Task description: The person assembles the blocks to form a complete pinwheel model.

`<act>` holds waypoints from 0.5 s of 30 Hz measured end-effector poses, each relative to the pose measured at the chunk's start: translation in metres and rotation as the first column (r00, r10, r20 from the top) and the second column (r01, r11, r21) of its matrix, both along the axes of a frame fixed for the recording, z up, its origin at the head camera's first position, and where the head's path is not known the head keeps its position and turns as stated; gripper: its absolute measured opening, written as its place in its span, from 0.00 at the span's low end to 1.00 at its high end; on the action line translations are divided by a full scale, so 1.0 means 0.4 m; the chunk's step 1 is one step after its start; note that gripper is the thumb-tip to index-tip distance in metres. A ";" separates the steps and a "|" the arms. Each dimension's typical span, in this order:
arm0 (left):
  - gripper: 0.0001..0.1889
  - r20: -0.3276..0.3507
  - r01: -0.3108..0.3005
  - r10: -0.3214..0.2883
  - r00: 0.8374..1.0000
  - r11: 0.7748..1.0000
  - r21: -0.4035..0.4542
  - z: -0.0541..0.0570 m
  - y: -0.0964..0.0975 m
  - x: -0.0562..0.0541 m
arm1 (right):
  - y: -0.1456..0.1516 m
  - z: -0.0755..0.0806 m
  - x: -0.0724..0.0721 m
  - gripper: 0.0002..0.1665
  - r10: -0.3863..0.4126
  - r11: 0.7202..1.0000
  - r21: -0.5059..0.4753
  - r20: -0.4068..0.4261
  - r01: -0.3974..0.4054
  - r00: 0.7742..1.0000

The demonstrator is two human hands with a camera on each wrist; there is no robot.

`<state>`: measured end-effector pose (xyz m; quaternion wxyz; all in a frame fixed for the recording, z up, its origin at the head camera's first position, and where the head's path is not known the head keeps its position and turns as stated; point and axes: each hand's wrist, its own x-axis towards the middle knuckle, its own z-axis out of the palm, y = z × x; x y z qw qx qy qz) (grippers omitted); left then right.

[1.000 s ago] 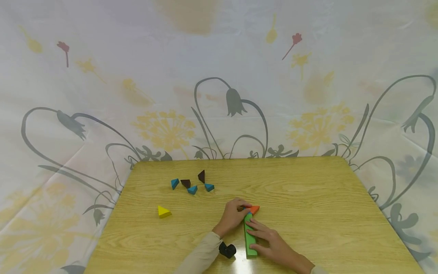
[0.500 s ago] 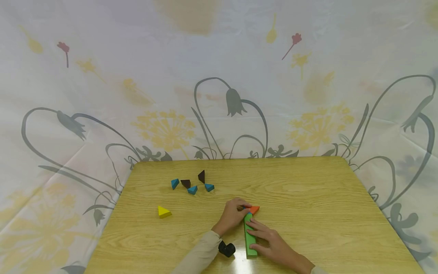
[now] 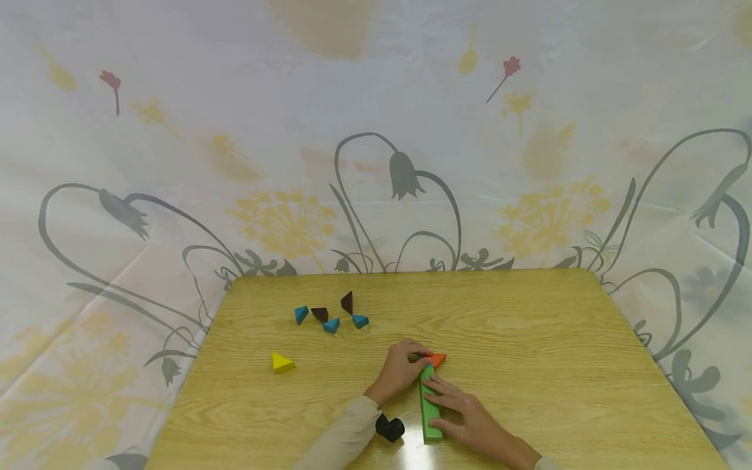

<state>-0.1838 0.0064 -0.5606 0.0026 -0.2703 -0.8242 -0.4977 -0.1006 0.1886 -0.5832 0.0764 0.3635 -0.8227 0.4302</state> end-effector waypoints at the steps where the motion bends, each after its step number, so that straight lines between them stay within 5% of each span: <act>1: 0.08 -0.007 -0.003 0.003 1.000 1.000 0.001 0.000 0.001 0.000 | 0.000 -0.001 0.000 0.26 0.000 1.000 0.001 0.002 0.000 1.000; 7: 0.07 -0.021 -0.042 0.042 0.999 0.999 0.011 0.001 0.007 0.003 | -0.005 0.003 0.002 0.26 -0.011 1.000 -0.002 -0.002 0.011 1.000; 15: 0.05 0.007 -0.086 0.086 0.996 0.996 0.039 0.001 0.014 0.007 | -0.017 0.063 0.017 0.25 -0.002 1.000 -0.023 -0.010 0.001 1.000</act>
